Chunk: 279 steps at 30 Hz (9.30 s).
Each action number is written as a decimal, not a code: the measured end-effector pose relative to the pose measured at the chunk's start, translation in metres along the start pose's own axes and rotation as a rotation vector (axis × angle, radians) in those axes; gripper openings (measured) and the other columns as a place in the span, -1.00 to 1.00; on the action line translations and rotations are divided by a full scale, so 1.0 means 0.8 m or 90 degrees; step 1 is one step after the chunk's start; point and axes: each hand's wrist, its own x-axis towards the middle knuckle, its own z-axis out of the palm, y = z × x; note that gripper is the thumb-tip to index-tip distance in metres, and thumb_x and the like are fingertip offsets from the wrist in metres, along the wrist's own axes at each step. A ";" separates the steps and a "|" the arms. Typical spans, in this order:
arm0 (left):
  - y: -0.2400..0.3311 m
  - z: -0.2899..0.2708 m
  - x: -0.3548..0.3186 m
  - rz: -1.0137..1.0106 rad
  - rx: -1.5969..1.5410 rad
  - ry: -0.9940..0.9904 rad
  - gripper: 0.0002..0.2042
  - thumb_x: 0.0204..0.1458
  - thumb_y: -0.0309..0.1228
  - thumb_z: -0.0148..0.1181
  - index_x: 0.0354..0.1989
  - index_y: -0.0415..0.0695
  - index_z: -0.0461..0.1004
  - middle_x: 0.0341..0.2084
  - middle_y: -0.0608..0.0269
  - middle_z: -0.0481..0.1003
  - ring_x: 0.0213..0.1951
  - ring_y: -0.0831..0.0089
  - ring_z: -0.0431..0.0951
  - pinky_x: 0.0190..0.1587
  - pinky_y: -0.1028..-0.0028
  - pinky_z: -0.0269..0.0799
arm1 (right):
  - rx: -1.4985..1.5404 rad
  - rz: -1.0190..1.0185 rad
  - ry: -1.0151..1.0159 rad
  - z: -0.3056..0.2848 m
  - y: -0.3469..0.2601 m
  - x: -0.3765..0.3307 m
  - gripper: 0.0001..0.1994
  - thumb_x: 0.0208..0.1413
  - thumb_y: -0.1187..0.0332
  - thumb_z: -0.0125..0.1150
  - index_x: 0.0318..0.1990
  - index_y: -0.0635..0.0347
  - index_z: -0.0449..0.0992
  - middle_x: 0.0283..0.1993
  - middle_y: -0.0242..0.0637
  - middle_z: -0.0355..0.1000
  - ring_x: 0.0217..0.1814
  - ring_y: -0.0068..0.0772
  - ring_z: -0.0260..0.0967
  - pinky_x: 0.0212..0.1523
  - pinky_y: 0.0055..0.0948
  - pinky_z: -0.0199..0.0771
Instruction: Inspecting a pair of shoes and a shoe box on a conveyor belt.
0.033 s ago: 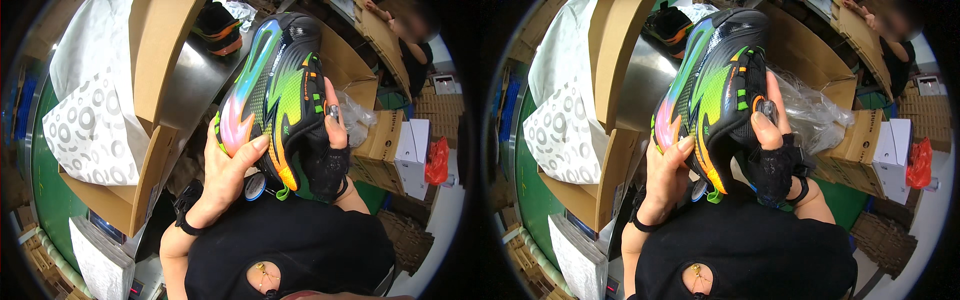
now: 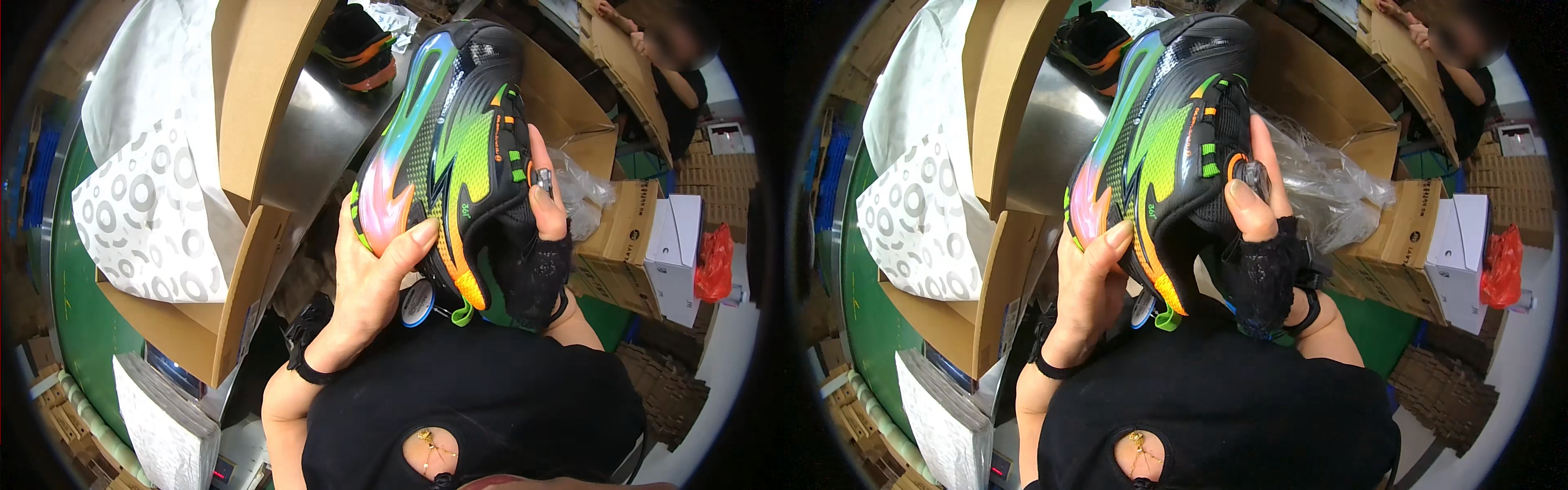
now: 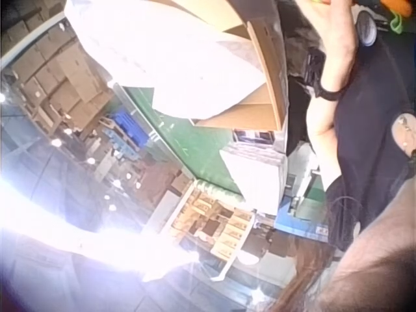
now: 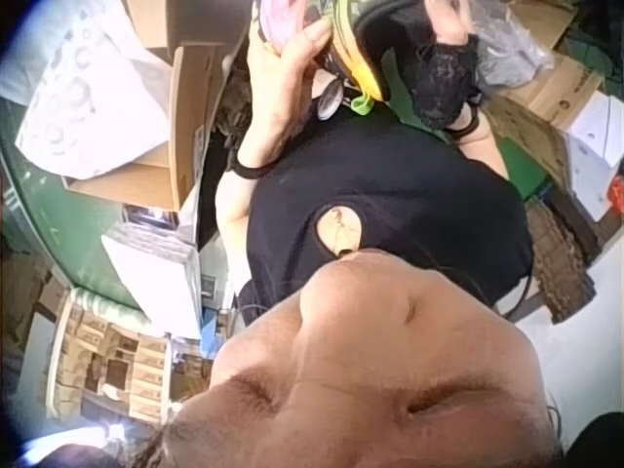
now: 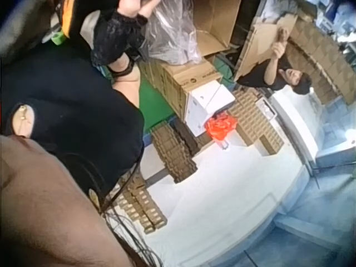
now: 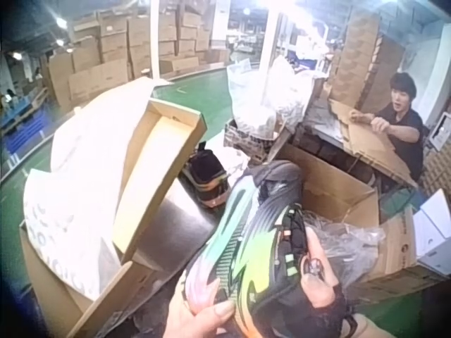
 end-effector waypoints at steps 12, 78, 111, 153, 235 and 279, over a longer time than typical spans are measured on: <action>-0.003 0.011 0.001 0.077 -0.136 0.056 -0.29 -0.07 -0.49 0.23 0.22 -0.25 -0.08 0.07 0.01 0.23 0.13 0.29 0.27 0.18 0.31 0.18 | -0.101 -0.134 0.080 0.010 0.019 0.001 -0.33 0.12 0.18 -0.13 0.33 0.23 -0.17 0.24 -0.07 0.10 0.20 -0.17 0.18 0.19 -0.22 0.21; 0.081 -0.074 -0.026 -0.242 0.203 -0.084 -0.32 -0.22 -0.27 0.32 0.07 -0.34 0.19 -0.21 0.17 0.44 -0.16 0.50 0.44 -0.05 0.54 0.31 | -0.591 0.236 -0.705 -0.021 -0.033 0.056 -0.03 -0.26 0.11 0.48 0.25 0.37 0.01 0.02 0.02 0.37 0.05 -0.27 0.38 0.04 -0.40 0.35; 0.066 -0.065 -0.050 -0.281 0.223 -0.041 -0.40 -0.19 -0.28 0.27 0.01 -0.34 0.23 -0.22 0.15 0.42 -0.18 0.50 0.43 -0.07 0.54 0.32 | -0.773 -0.172 -0.611 0.021 0.005 0.044 -0.55 -0.21 0.34 0.35 -0.09 0.29 0.45 -0.31 -0.13 0.50 -0.32 -0.32 0.49 -0.30 -0.50 0.48; 0.070 -0.054 -0.049 -0.341 0.359 -0.037 -0.41 -0.13 -0.25 0.29 -0.05 -0.43 0.20 -0.31 0.14 0.44 -0.28 0.54 0.46 -0.22 0.57 0.41 | -0.915 -0.285 -0.796 0.024 0.017 0.057 -0.77 -0.12 0.40 0.26 -0.33 0.37 0.48 -0.44 -0.09 0.47 -0.43 -0.16 0.47 -0.42 -0.38 0.52; 0.104 -0.073 -0.039 -0.158 0.861 -0.296 -0.61 -0.18 -0.36 0.36 -0.19 -0.34 0.47 -0.39 0.05 0.53 -0.42 0.37 0.58 -0.37 0.49 0.53 | -0.691 0.350 -0.884 0.022 0.036 0.068 -0.24 -0.02 -0.24 0.02 0.01 0.40 0.38 -0.11 0.15 0.40 -0.02 -0.02 0.37 0.01 -0.28 0.34; 0.064 -0.098 -0.058 -0.154 0.604 -0.275 -0.71 -0.08 -0.31 0.31 -0.32 -0.31 0.52 -0.45 0.21 0.52 -0.41 0.54 0.53 -0.34 0.58 0.50 | -0.799 0.355 -1.035 0.034 0.045 0.078 -0.35 0.05 -0.11 0.05 0.09 0.31 0.34 -0.02 0.07 0.39 0.08 -0.05 0.31 0.10 -0.25 0.26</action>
